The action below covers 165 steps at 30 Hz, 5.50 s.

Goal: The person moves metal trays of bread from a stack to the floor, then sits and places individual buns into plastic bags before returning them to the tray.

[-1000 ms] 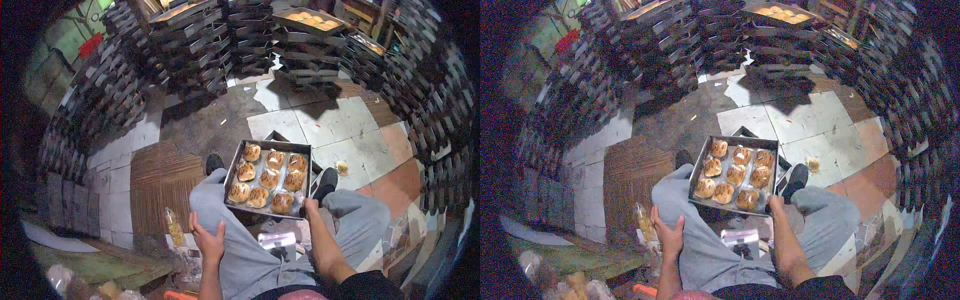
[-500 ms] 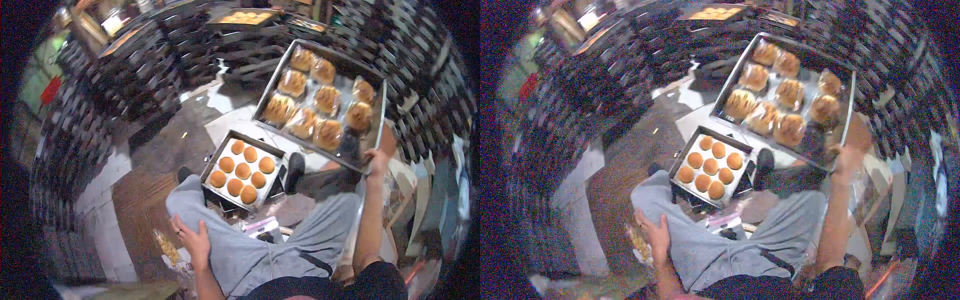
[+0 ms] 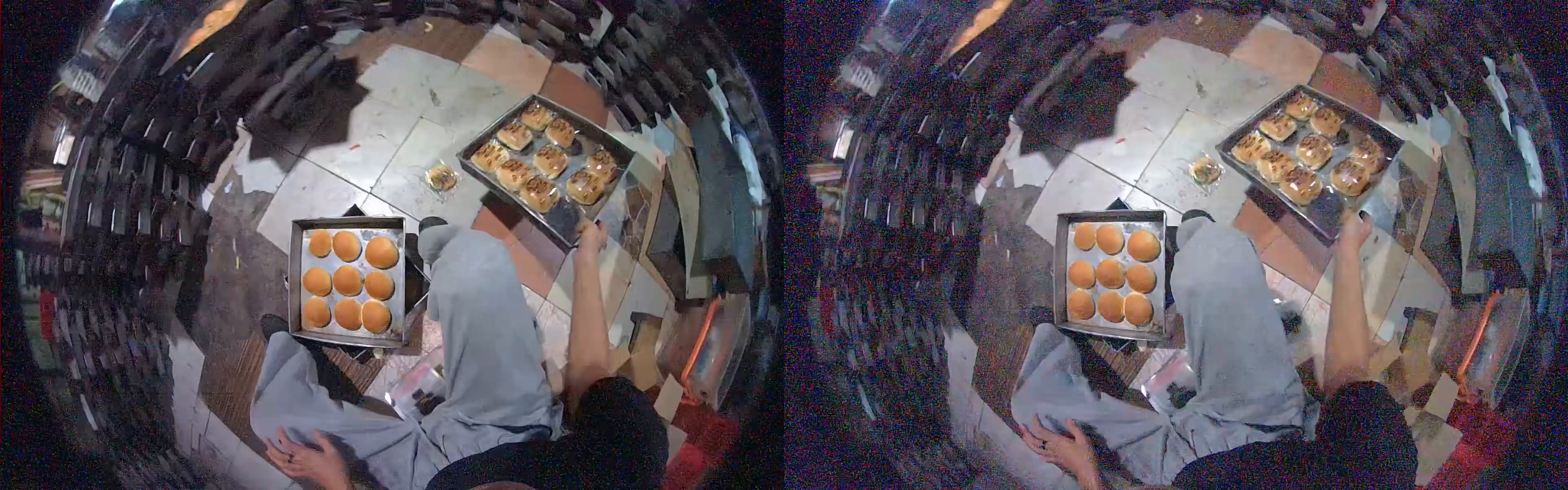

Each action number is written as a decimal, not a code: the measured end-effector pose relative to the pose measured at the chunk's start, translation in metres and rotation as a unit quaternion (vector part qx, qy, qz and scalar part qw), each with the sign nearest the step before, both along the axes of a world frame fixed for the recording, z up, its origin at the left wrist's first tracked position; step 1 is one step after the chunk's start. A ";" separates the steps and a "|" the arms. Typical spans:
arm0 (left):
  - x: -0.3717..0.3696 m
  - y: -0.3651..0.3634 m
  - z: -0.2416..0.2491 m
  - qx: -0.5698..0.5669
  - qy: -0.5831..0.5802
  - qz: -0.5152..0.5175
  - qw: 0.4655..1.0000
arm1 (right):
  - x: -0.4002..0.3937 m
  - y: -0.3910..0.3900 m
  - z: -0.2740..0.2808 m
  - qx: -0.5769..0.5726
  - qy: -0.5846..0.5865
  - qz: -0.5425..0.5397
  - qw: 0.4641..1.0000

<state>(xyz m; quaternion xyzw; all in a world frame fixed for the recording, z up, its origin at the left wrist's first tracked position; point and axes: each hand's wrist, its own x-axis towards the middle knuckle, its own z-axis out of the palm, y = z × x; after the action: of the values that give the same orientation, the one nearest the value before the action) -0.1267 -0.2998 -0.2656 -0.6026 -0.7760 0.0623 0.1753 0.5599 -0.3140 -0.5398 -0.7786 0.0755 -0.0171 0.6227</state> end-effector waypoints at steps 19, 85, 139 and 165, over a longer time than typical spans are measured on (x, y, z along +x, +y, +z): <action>0.084 -0.025 -0.103 -0.414 -0.247 -0.181 0.858 | -0.035 0.055 -0.069 -0.331 0.019 0.315 0.889; -0.040 0.106 -0.048 0.225 -0.815 0.125 0.520 | -0.586 0.070 0.244 0.059 -0.194 0.839 0.505; 0.023 0.077 -0.093 0.251 -0.964 0.090 0.012 | -0.503 0.068 0.271 0.024 -0.279 0.861 0.425; 0.060 0.054 -0.091 0.216 -0.972 0.093 0.029 | -0.472 0.051 0.232 -0.066 -0.033 0.960 0.270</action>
<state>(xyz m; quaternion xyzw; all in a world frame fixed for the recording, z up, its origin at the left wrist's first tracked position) -0.0668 -0.2460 -0.3568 0.0317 -0.2624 -0.7349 -0.6245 0.0877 -0.2635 -0.3079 -0.3233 -0.7487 0.5626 0.1354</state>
